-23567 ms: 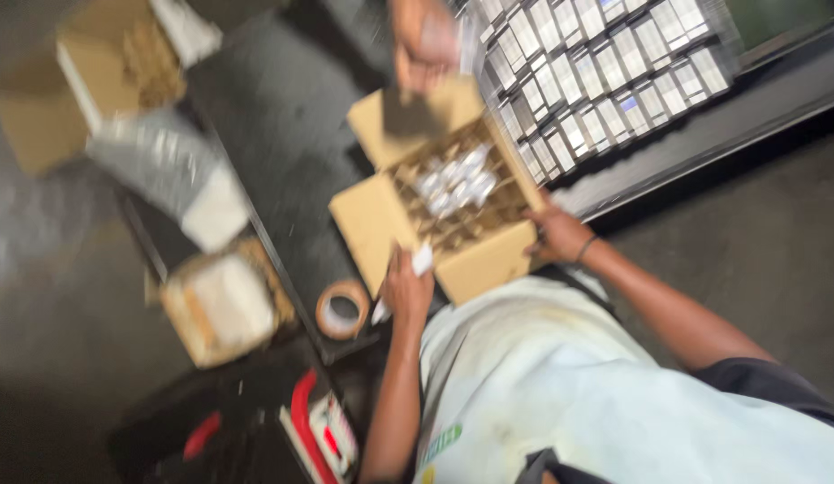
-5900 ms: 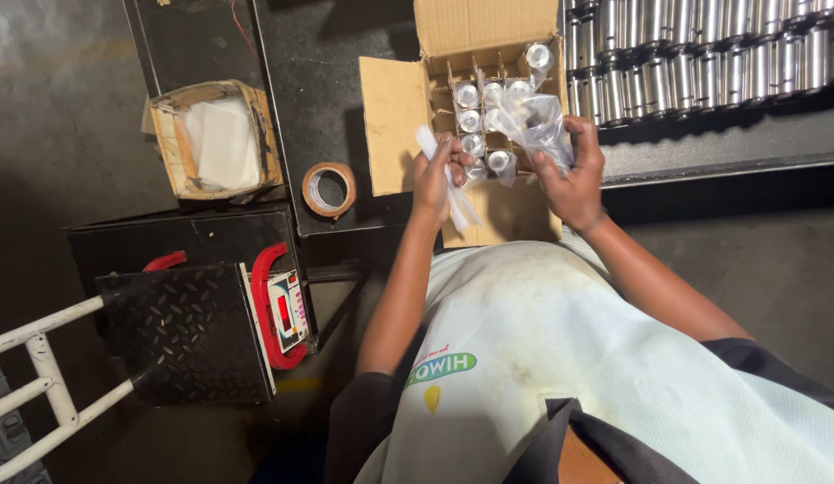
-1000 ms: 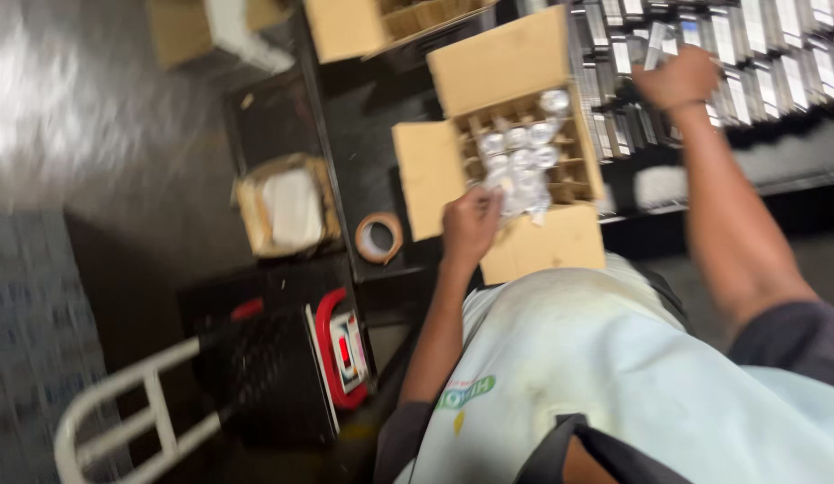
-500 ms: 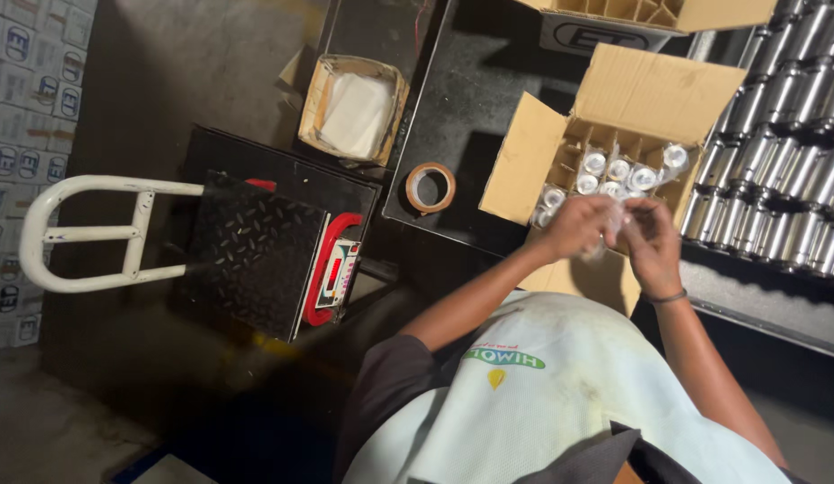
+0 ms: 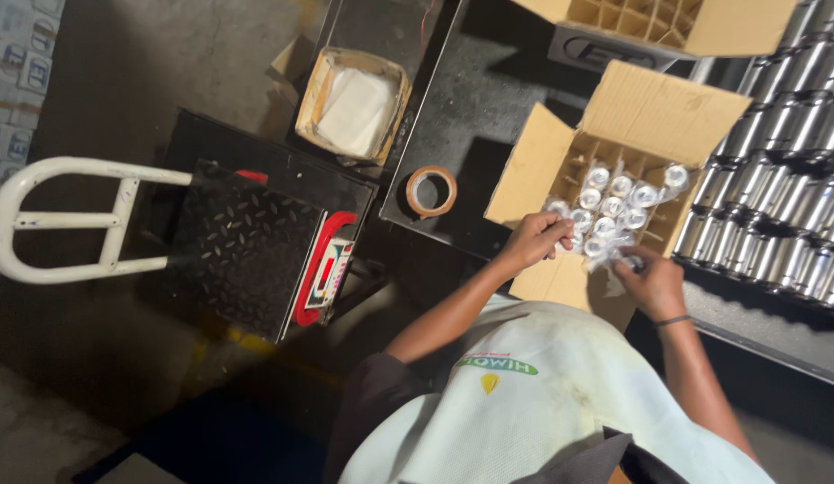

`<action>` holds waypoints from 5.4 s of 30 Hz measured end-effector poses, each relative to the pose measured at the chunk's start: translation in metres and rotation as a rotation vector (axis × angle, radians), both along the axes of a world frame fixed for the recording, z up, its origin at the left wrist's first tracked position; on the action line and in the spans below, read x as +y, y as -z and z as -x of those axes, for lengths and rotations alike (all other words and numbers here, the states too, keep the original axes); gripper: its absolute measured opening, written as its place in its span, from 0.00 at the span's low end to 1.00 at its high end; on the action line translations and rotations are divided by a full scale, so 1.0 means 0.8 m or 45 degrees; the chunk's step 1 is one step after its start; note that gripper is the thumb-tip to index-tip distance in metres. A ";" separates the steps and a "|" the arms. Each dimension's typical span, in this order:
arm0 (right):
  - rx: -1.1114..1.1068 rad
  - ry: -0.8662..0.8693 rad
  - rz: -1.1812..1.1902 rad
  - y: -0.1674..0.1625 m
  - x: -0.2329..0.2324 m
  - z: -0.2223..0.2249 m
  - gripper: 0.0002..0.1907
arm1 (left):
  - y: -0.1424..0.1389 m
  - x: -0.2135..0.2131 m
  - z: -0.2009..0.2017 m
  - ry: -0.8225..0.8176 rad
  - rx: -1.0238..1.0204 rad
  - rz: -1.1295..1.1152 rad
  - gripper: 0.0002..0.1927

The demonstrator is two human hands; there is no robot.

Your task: The person wraps small metal cylindrical parts in clear plastic bags and places the wrapped parts into a compartmentalized cardboard box. They tape a filled box closed with brown tape, carry it to a stack of finished boxes, and return to continue wrapping and packing more parts.

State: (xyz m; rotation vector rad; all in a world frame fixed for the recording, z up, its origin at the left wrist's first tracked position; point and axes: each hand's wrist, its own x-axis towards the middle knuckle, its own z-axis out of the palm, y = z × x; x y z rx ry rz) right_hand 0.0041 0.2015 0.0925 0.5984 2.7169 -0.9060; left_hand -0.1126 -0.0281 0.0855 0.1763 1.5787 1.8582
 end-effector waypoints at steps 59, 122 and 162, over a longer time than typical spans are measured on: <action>0.278 0.341 -0.362 0.039 -0.043 0.009 0.15 | 0.081 -0.411 0.385 -0.283 0.356 1.568 0.06; 0.742 -0.021 0.766 -0.101 -0.044 -0.007 0.31 | -0.072 0.137 -0.049 -0.409 0.146 -0.411 0.13; 0.670 0.184 0.404 -0.053 0.020 0.021 0.12 | -0.041 0.086 -0.019 -0.016 -0.604 -0.566 0.18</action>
